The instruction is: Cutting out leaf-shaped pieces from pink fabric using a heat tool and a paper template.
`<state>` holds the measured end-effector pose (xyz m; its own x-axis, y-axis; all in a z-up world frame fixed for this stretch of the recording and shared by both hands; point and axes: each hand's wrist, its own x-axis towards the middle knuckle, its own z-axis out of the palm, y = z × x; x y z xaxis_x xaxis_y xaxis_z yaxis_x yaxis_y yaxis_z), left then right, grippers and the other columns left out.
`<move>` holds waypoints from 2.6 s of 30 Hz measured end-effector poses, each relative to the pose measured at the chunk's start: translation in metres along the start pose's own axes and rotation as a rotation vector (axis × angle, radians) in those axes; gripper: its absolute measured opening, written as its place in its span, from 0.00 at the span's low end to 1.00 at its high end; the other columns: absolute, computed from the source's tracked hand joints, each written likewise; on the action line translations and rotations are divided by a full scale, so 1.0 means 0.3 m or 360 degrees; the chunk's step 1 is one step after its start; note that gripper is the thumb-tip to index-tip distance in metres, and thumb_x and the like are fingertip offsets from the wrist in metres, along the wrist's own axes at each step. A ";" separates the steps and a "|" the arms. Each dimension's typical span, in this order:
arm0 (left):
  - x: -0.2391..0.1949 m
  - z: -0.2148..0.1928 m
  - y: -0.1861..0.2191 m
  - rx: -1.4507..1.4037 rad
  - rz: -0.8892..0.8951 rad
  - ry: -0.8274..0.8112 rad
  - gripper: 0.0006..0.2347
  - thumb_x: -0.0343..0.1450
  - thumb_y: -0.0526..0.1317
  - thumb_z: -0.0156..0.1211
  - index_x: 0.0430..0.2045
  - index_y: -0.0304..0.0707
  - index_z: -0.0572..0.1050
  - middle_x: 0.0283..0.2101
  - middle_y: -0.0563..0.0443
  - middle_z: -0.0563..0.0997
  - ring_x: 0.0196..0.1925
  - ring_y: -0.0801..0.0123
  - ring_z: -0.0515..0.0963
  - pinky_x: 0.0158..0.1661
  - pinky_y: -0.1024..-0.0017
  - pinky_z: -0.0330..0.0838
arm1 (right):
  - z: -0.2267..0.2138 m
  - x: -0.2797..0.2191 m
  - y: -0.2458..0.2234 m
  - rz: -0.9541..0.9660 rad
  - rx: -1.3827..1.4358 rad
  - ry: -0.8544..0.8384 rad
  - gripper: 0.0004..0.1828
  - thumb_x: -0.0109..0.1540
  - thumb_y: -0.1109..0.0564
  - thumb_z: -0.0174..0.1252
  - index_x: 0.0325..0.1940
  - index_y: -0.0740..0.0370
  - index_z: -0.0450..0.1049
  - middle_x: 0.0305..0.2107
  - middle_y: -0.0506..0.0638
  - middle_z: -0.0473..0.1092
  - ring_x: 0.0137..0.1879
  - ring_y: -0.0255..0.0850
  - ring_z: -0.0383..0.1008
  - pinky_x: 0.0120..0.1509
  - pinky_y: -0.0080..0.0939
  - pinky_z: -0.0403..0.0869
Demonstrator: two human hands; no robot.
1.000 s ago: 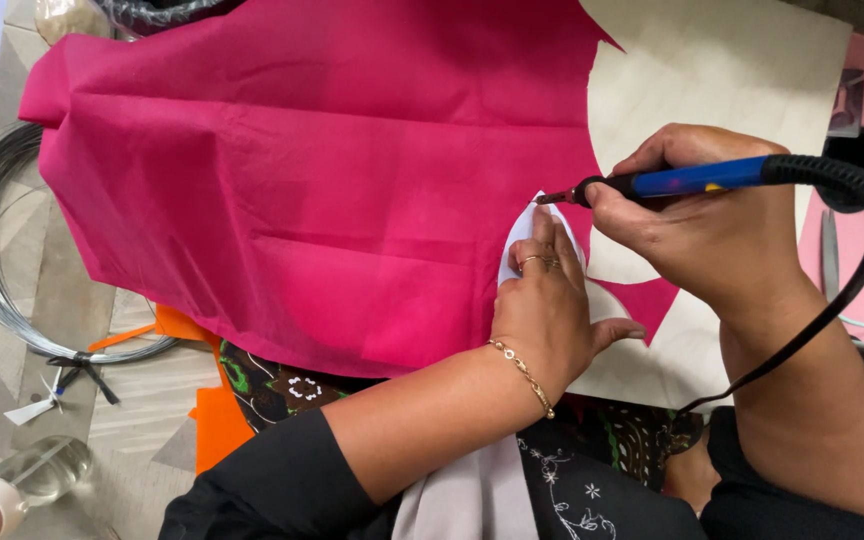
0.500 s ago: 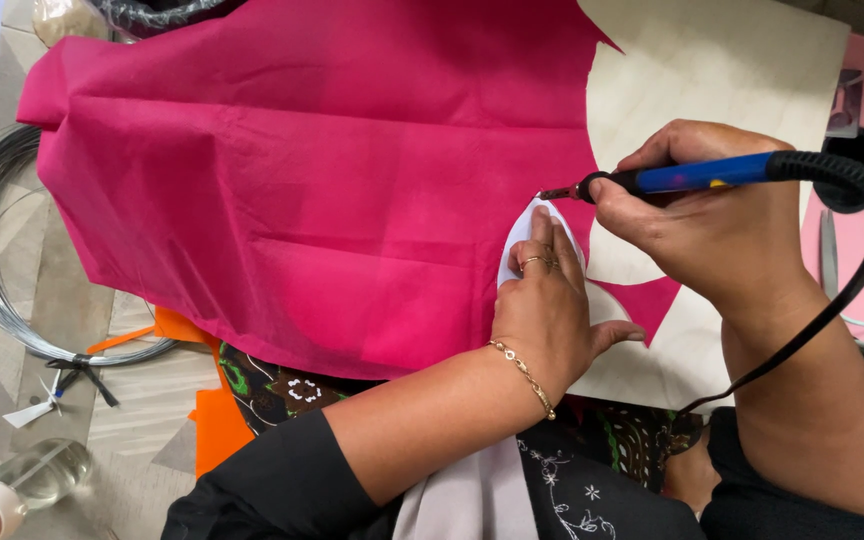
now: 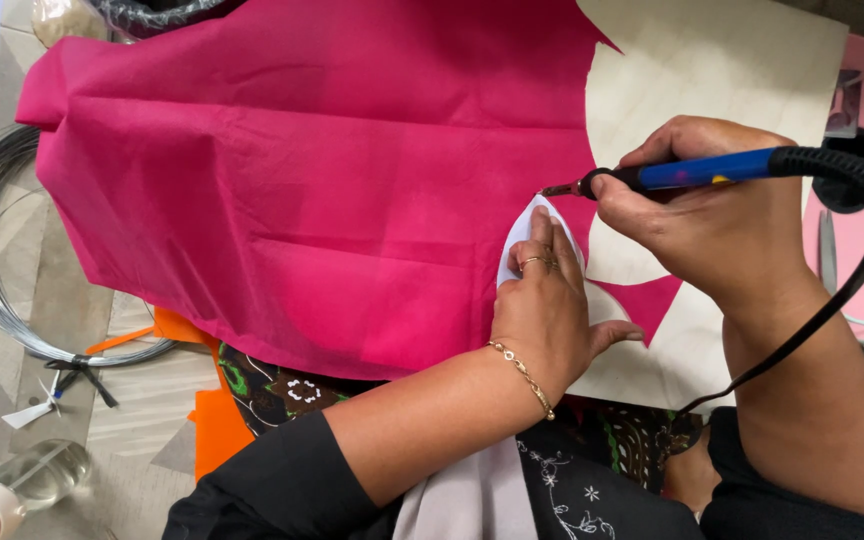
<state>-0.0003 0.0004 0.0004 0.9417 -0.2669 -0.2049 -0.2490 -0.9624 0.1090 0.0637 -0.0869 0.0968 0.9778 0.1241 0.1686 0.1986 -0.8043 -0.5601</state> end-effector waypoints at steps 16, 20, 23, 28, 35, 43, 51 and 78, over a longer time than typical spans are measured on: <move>0.000 0.010 0.005 0.0005 -0.0002 0.0013 0.57 0.49 0.82 0.36 0.61 0.27 0.53 0.67 0.37 0.49 0.50 0.62 0.67 0.24 0.79 0.73 | 0.000 0.007 0.006 0.0134 0.0107 0.0005 0.07 0.57 0.65 0.66 0.30 0.65 0.73 0.20 0.48 0.68 0.26 0.29 0.62 0.27 0.27 0.60; 0.000 0.006 0.003 0.0071 -0.0006 0.0037 0.58 0.49 0.83 0.35 0.61 0.26 0.52 0.67 0.38 0.50 0.45 0.63 0.66 0.23 0.81 0.72 | 0.000 0.007 0.005 0.0178 0.0144 -0.0004 0.08 0.57 0.65 0.66 0.30 0.65 0.72 0.20 0.47 0.68 0.26 0.29 0.61 0.27 0.26 0.60; 0.000 0.009 0.002 0.0063 0.0004 0.0027 0.58 0.49 0.83 0.34 0.61 0.25 0.52 0.67 0.37 0.50 0.46 0.64 0.66 0.23 0.81 0.72 | -0.001 0.007 0.006 0.0201 0.0162 -0.0008 0.08 0.57 0.65 0.67 0.30 0.65 0.72 0.20 0.47 0.68 0.26 0.29 0.61 0.27 0.26 0.60; -0.003 0.007 0.001 0.0142 0.0038 0.0037 0.57 0.51 0.82 0.31 0.60 0.24 0.53 0.67 0.34 0.50 0.53 0.63 0.65 0.21 0.82 0.72 | -0.001 0.006 0.015 0.0147 0.0115 -0.0003 0.08 0.57 0.64 0.67 0.30 0.65 0.73 0.21 0.47 0.68 0.27 0.29 0.63 0.28 0.27 0.61; -0.002 0.016 0.005 0.0082 0.0002 0.0059 0.57 0.50 0.82 0.33 0.61 0.26 0.53 0.67 0.37 0.51 0.49 0.64 0.66 0.24 0.81 0.73 | -0.005 0.006 0.018 0.0120 0.0111 0.0006 0.08 0.57 0.64 0.67 0.30 0.65 0.73 0.21 0.48 0.69 0.26 0.29 0.63 0.28 0.26 0.61; -0.003 0.014 0.005 0.0098 -0.0005 0.0063 0.57 0.50 0.83 0.33 0.60 0.27 0.54 0.67 0.38 0.51 0.49 0.64 0.66 0.23 0.81 0.72 | -0.008 0.008 0.018 0.0154 0.0128 -0.0013 0.09 0.58 0.64 0.69 0.30 0.65 0.73 0.21 0.47 0.69 0.26 0.29 0.62 0.28 0.26 0.61; 0.008 0.036 0.008 0.0042 0.0027 0.0053 0.49 0.58 0.76 0.40 0.61 0.26 0.53 0.67 0.35 0.51 0.50 0.62 0.66 0.26 0.79 0.72 | -0.021 0.004 0.028 -0.0020 0.0052 -0.0024 0.08 0.58 0.65 0.69 0.30 0.65 0.74 0.22 0.48 0.70 0.27 0.30 0.64 0.29 0.27 0.61; 0.071 0.126 -0.032 0.0267 0.0234 -0.0032 0.24 0.68 0.37 0.39 0.61 0.31 0.54 0.65 0.37 0.56 0.52 0.63 0.69 0.34 0.71 0.71 | -0.003 -0.111 0.167 -0.0542 0.0375 0.0149 0.09 0.56 0.71 0.66 0.30 0.76 0.70 0.29 0.65 0.71 0.35 0.49 0.74 0.40 0.40 0.72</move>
<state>0.0136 0.0019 -0.0418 0.8883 -0.4040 -0.2181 -0.4188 -0.9078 -0.0241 0.0411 -0.1319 0.0639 0.8456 0.2979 0.4429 0.5297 -0.5702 -0.6279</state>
